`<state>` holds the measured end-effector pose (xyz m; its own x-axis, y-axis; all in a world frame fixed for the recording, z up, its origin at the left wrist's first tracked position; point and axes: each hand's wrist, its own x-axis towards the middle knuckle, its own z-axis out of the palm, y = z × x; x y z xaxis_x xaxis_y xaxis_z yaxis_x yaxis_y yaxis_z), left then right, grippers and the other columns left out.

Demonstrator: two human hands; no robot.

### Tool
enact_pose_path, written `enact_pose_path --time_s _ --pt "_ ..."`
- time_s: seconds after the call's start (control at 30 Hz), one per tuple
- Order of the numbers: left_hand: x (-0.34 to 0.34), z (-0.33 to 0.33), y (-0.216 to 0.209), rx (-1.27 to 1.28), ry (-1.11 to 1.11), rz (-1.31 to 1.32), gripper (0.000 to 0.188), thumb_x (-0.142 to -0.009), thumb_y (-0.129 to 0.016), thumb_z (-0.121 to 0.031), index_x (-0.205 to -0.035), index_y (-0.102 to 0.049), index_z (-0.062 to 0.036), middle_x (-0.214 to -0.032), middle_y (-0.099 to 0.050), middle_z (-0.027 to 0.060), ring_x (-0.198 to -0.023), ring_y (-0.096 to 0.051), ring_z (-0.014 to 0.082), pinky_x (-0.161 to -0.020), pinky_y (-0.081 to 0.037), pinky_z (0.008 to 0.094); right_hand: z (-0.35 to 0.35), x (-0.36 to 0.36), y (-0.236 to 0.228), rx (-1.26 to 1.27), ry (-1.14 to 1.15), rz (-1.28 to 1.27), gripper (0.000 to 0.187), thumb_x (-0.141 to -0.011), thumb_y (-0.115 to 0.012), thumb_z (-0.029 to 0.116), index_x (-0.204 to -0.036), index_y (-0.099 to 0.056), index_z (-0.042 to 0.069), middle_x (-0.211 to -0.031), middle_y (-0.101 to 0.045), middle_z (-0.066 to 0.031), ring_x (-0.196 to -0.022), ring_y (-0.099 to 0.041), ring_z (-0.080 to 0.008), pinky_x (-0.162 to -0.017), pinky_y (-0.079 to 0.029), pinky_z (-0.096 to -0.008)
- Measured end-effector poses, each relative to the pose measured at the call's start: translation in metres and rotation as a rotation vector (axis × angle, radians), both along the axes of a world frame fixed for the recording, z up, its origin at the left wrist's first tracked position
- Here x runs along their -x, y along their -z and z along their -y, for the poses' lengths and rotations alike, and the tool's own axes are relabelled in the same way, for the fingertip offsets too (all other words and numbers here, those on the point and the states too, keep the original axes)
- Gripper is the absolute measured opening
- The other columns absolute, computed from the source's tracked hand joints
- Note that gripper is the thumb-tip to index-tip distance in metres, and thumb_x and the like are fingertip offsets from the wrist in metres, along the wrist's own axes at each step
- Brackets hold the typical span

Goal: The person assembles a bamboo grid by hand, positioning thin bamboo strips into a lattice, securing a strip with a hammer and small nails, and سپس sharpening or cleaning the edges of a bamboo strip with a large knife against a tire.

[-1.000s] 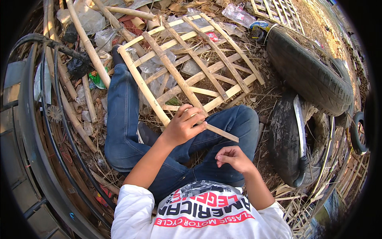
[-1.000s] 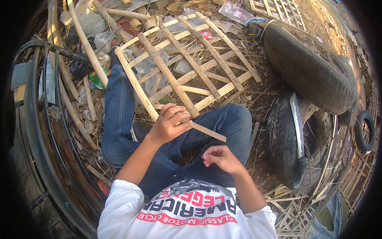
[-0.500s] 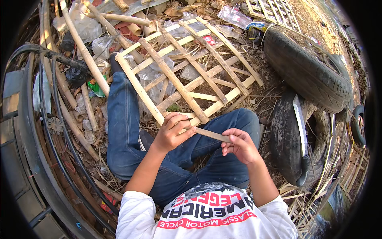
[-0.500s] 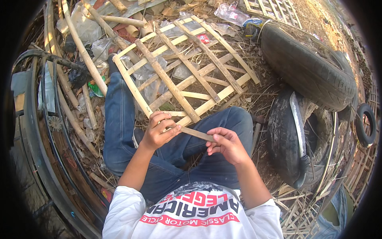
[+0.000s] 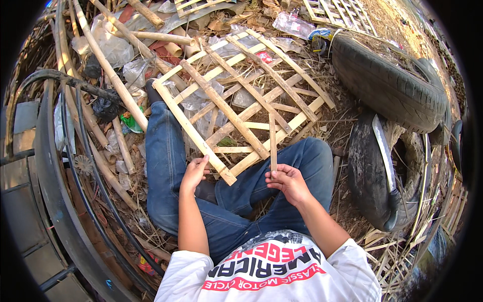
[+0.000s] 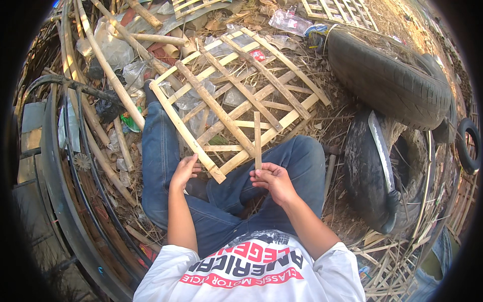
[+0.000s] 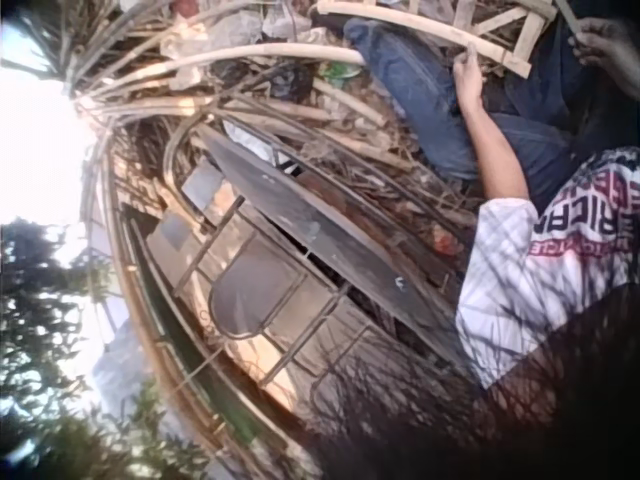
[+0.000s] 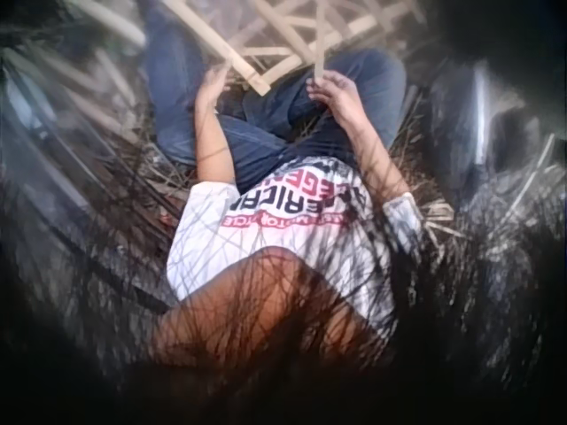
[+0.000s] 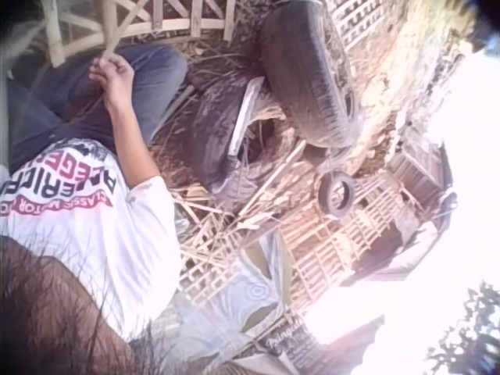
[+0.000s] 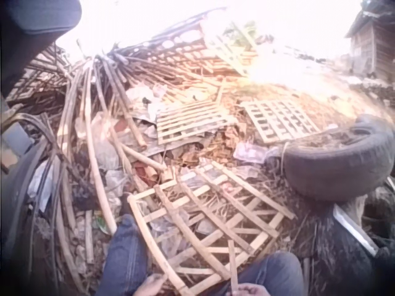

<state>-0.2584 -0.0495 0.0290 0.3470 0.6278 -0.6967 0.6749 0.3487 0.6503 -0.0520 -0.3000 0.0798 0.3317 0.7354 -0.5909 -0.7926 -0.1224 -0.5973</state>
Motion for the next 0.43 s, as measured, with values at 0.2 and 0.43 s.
enact_pose_path --time_s 0.2,0.43 --pt "-0.013 0.015 0.007 0.241 -0.074 0.280 0.052 -0.096 -0.052 -0.045 -0.119 -0.057 0.0006 -0.106 -0.066 0.0141 -0.096 -0.064 0.0236 -0.086 -0.048 0.0410 -0.007 0.004 -0.002 0.002 0.057 0.049 0.013 -0.089 -0.064 0.008 -0.100 -0.060 0.000 -0.096 -0.068 -0.0125 -0.082 -0.067 -0.0173 -0.074 -0.057 -0.0300" --pt "-0.014 0.017 -0.020 0.160 -0.112 0.580 0.034 -0.094 -0.060 -0.032 -0.108 -0.063 -0.0013 -0.099 -0.069 0.0072 -0.092 -0.064 0.0173 -0.083 -0.050 0.0339 0.032 0.033 0.006 0.032 0.293 0.123 0.011 -0.092 -0.060 0.007 -0.100 -0.054 0.002 -0.096 -0.067 -0.0152 -0.085 -0.068 -0.0235 -0.073 -0.058 -0.0339"
